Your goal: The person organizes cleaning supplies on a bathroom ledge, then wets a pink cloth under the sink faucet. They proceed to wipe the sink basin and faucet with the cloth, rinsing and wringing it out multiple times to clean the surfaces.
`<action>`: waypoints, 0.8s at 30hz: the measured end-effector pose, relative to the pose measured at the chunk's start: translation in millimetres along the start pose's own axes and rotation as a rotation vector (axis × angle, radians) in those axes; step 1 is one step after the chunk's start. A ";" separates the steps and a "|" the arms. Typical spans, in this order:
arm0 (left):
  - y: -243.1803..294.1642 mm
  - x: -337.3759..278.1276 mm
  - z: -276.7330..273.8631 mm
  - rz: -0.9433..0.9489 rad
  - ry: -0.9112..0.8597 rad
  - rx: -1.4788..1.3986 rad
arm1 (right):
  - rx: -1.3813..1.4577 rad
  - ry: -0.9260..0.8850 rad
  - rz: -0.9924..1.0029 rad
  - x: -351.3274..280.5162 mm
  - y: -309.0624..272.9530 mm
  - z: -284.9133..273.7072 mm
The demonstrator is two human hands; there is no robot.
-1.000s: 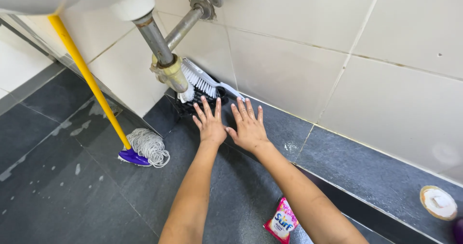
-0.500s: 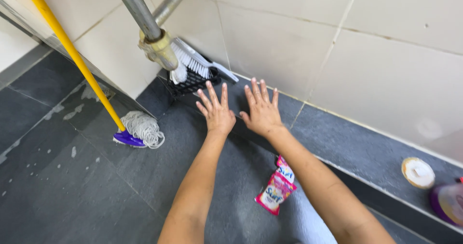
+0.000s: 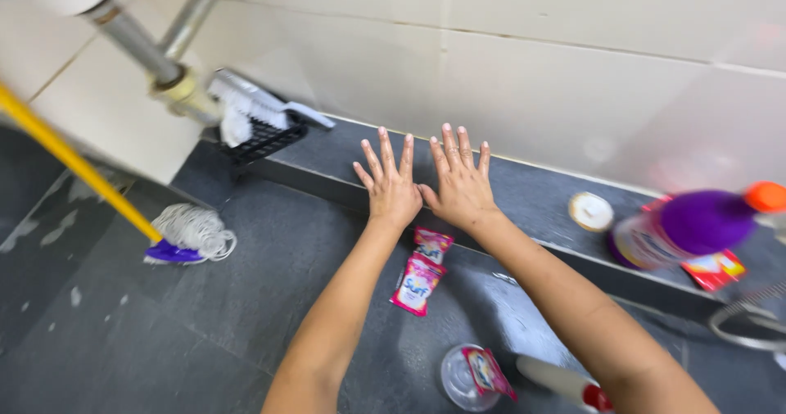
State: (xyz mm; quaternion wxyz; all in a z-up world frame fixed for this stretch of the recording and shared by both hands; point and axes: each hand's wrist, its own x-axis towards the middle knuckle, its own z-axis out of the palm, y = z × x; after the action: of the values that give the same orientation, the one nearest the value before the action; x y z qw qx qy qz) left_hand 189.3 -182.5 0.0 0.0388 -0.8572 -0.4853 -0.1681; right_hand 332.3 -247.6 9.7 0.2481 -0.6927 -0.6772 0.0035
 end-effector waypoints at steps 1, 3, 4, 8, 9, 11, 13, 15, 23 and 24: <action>14.7 -2.4 -2.7 0.031 -0.018 -0.014 | -0.008 0.000 0.038 -11.9 8.3 -10.6; 52.4 -10.1 -3.2 0.127 -0.020 -0.084 | -0.045 0.054 0.045 -44.3 29.8 -33.9; 73.2 -11.7 -1.1 0.163 -0.035 -0.102 | -0.058 0.058 0.086 -59.1 41.2 -49.5; 159.3 -19.1 -1.9 0.321 0.028 -0.173 | -0.107 0.159 0.133 -119.2 82.0 -112.6; 180.0 -20.9 -4.1 0.366 0.039 -0.217 | -0.104 0.199 0.131 -133.3 90.5 -127.7; 219.1 -27.8 -9.9 0.416 -0.010 -0.308 | -0.104 0.286 0.125 -167.7 106.3 -157.8; 251.5 -31.3 -13.0 0.453 -0.063 -0.401 | -0.104 0.363 0.112 -191.3 118.0 -188.7; 279.1 -35.9 -13.0 0.480 -0.275 -0.648 | -0.146 0.522 0.167 -208.0 128.1 -219.7; 334.2 -58.6 30.7 0.395 -0.195 -0.971 | 0.021 0.438 0.452 -208.6 152.3 -215.3; 334.9 -57.4 37.4 0.402 -0.092 -1.107 | -0.018 0.464 0.444 -208.4 145.5 -216.9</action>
State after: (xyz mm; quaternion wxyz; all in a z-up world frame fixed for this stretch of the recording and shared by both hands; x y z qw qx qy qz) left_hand 454.5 -397.1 -21.5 -0.4043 -0.8315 -0.1548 -0.3481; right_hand 525.3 -511.2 80.1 0.3830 -0.8081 -0.4348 -0.1063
